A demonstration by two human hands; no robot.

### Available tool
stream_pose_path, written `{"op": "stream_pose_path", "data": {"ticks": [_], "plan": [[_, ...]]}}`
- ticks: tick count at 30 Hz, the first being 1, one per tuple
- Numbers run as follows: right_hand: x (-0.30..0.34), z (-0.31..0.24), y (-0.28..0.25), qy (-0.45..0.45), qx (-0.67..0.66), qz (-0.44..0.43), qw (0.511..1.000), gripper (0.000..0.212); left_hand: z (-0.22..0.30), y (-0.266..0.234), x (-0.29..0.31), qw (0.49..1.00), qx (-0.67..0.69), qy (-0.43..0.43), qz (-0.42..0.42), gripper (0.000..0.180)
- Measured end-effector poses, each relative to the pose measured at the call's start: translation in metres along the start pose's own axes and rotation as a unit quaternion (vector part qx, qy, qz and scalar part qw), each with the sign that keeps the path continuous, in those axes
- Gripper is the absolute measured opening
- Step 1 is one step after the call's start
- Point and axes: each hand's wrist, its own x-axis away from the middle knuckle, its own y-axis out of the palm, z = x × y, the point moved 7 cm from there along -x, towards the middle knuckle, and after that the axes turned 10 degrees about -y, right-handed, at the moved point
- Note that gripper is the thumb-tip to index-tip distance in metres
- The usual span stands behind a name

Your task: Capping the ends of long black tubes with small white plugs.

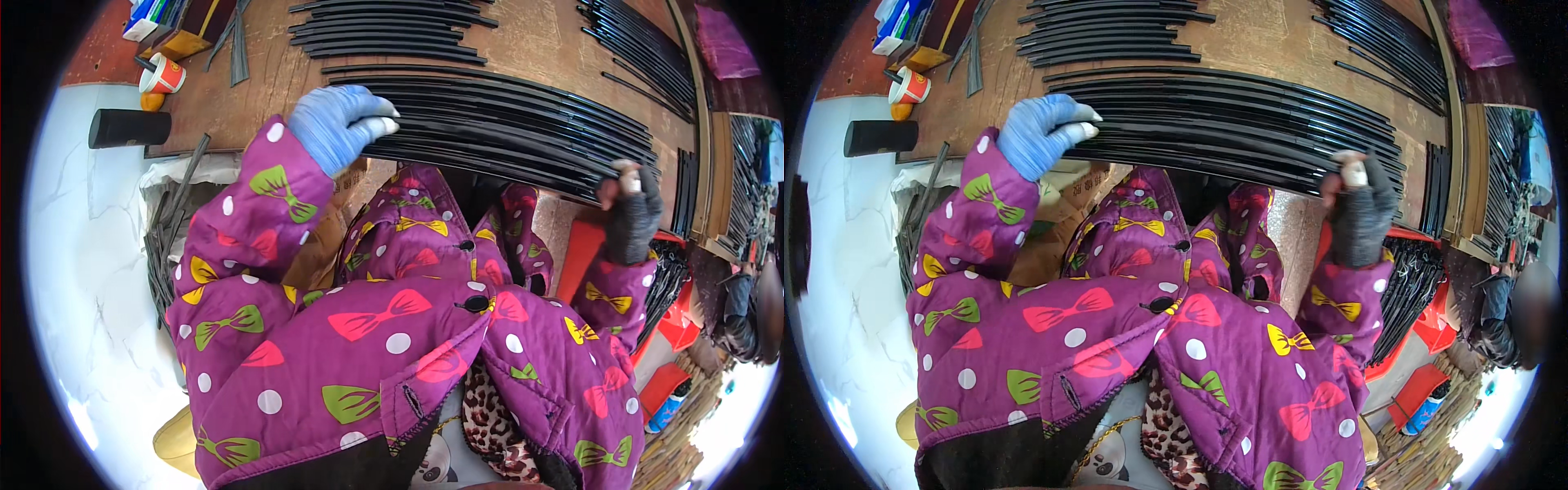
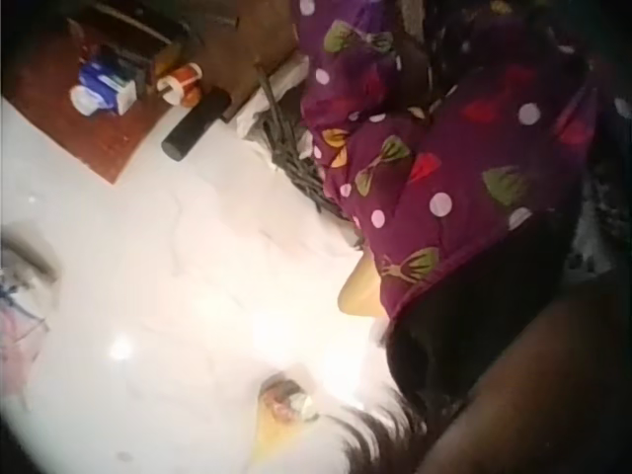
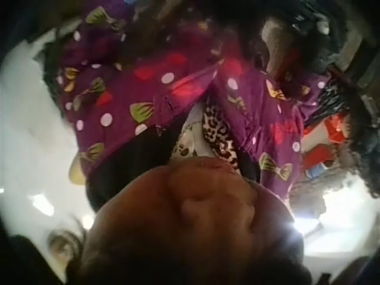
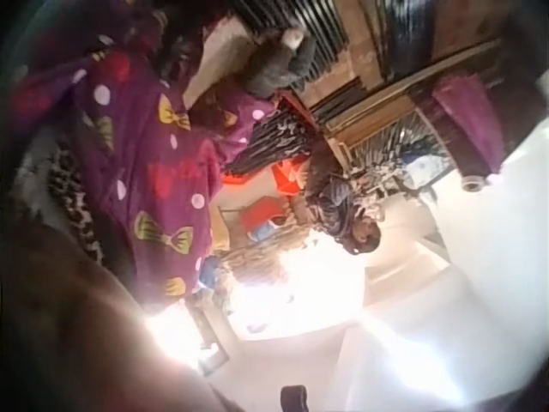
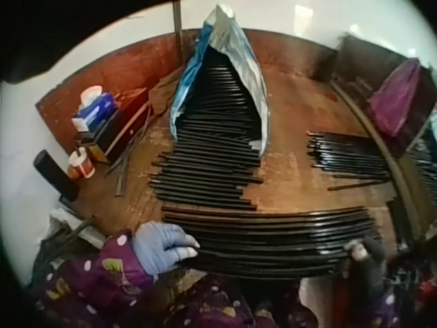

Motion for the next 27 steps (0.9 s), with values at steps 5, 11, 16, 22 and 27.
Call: {"op": "stream_pose_path", "data": {"ticks": [5, 11, 16, 22, 27], "plan": [[-0.001, 0.017, -0.025, 0.015, -0.082, -0.018, 0.996, 0.025, -0.028, 0.003, -0.001, 0.991, 0.059, -0.118, -0.024, 0.019], [0.002, 0.021, -0.026, 0.022, -0.104, -0.016, 0.994, 0.025, -0.036, 0.004, 0.002, 0.974, 0.102, -0.183, -0.082, 0.019], [0.007, 0.022, -0.025, 0.041, -0.124, 0.024, 0.991, 0.023, -0.034, 0.002, 0.004, 0.966, 0.171, -0.184, -0.054, 0.019], [0.007, 0.023, -0.038, 0.039, -0.056, 0.006, 0.998, 0.023, -0.035, -0.004, 0.005, 0.961, 0.196, -0.191, -0.035, 0.016], [0.004, 0.034, -0.151, 0.020, -0.107, 0.090, 0.990, 0.021, -0.075, -0.026, 0.010, 0.957, 0.161, -0.239, -0.016, 0.012]]}}
